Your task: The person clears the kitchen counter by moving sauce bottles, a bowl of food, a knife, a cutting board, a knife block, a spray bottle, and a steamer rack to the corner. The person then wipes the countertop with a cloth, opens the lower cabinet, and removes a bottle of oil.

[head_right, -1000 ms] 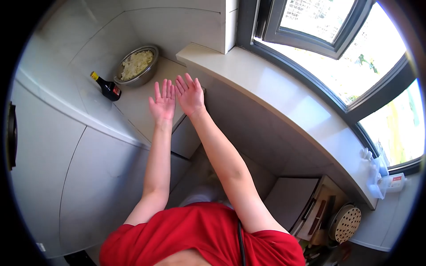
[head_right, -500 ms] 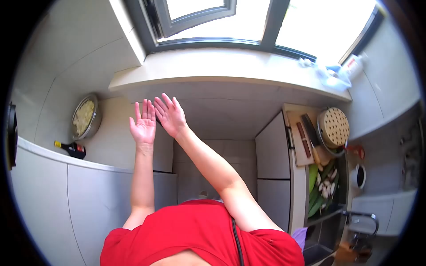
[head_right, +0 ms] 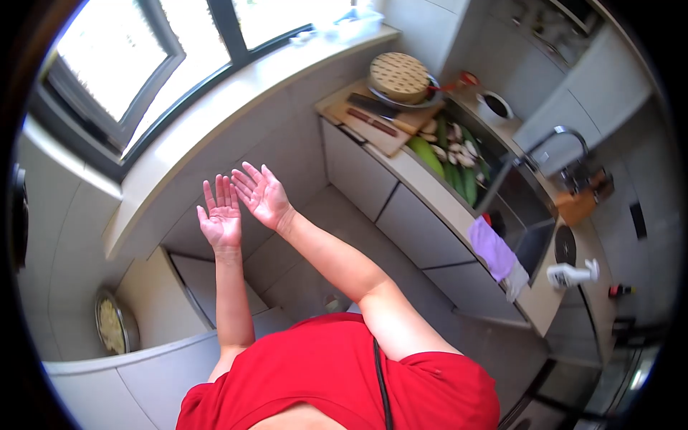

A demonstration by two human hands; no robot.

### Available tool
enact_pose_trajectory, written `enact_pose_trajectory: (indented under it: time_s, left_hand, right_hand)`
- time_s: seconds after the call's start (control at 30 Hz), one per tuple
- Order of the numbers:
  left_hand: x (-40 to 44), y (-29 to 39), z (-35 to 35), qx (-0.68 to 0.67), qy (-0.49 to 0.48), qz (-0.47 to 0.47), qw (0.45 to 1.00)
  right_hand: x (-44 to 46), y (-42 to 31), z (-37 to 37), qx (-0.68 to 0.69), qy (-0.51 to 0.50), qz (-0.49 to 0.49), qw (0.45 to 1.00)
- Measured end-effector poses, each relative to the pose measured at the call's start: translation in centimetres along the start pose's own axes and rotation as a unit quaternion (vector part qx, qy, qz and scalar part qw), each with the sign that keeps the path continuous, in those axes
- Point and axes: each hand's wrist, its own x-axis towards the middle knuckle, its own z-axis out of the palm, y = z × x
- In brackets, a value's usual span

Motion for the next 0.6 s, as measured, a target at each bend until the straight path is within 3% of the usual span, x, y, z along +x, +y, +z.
enact_pose_trajectory:
  time_s: [0.27,0.6]
  left_hand:
    - [-3.4,-15.6,3.6,-0.015,-0.076,-0.194,0.978]
    - [-18.6,-39.6,6.7,-0.069,-0.114,-0.384,0.914]
  right_hand:
    - [-13.3,-12.3,0.7,-0.014,0.026,-0.162,0.986]
    - [-39.6,-25.6,0.2,-0.042,0.057,-0.351,0.934]
